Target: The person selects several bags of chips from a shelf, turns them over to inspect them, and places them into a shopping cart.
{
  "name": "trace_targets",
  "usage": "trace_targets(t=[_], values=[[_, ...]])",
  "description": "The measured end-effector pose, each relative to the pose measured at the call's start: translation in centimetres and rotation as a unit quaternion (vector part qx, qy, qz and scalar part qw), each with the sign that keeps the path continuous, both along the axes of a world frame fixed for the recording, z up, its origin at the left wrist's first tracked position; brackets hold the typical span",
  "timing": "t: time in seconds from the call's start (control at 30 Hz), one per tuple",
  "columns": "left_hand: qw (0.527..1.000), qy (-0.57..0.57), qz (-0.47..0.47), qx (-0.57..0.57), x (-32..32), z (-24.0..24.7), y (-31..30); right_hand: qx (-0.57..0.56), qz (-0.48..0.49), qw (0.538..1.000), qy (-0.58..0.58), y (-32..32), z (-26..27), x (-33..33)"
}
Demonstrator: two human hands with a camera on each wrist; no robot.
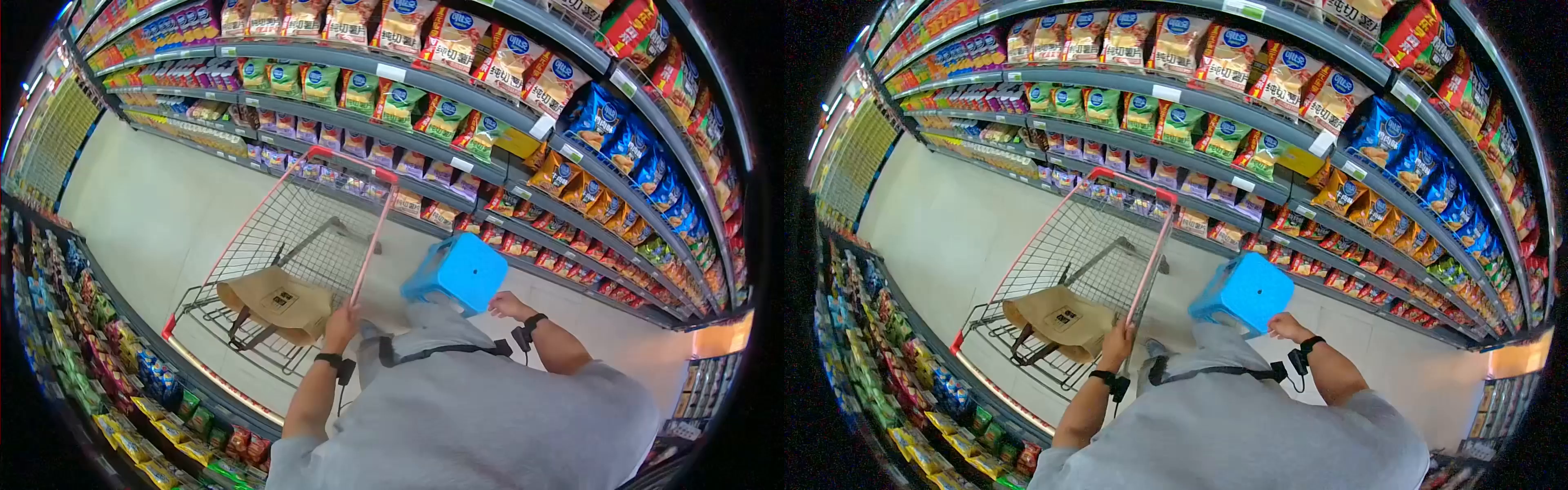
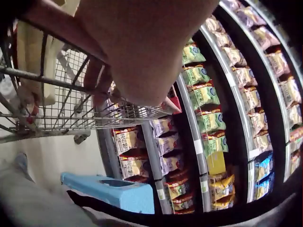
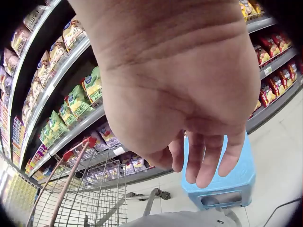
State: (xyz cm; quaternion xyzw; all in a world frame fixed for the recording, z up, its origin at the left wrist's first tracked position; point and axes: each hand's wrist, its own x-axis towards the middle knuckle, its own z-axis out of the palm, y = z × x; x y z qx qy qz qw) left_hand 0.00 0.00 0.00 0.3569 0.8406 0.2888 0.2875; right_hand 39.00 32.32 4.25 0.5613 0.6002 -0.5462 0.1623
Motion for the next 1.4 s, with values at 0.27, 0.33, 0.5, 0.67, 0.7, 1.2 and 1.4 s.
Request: trace_targets(t=[0.27, 0.33, 0.5, 0.67, 0.7, 1.2, 1.4], values=[[0.997, 0.042, 0.022, -0.059, -0.1, 1.1, 1.6, -0.042, -0.025, 0.999, -0.001, 6.8, -3.5, 2.4], [0.997, -0.015, 0.039, -0.061, -0.9, 0.7, 2.2, -0.048, -0.059, 0.997, 0.024, 8.8, -4.6, 3.0], [0.987, -0.107, 0.088, -0.082, -0.9, 0.6, 4.6, -0.051, -0.147, 0.986, 0.067, 13.5, -7.3, 4.5], [0.981, 0.006, 0.154, -0.119, -2.1, -2.8, 5.0, -0.081, -0.21, 0.972, 0.062, 13.8, -9.3, 8.2], [0.977, 0.005, 0.164, -0.136, -1.9, -1.5, 6.0, -0.09, -0.214, 0.971, 0.056, 13.7, -8.8, 8.9], [0.958, 0.043, 0.181, -0.22, -6.8, 1.0, 10.9, -0.083, -0.306, 0.948, 0.022, 13.7, -7.0, 4.8], [0.948, 0.076, 0.172, -0.257, -12.3, -0.4, 9.9, -0.074, -0.225, 0.971, 0.027, 15.0, -6.6, -5.1]])
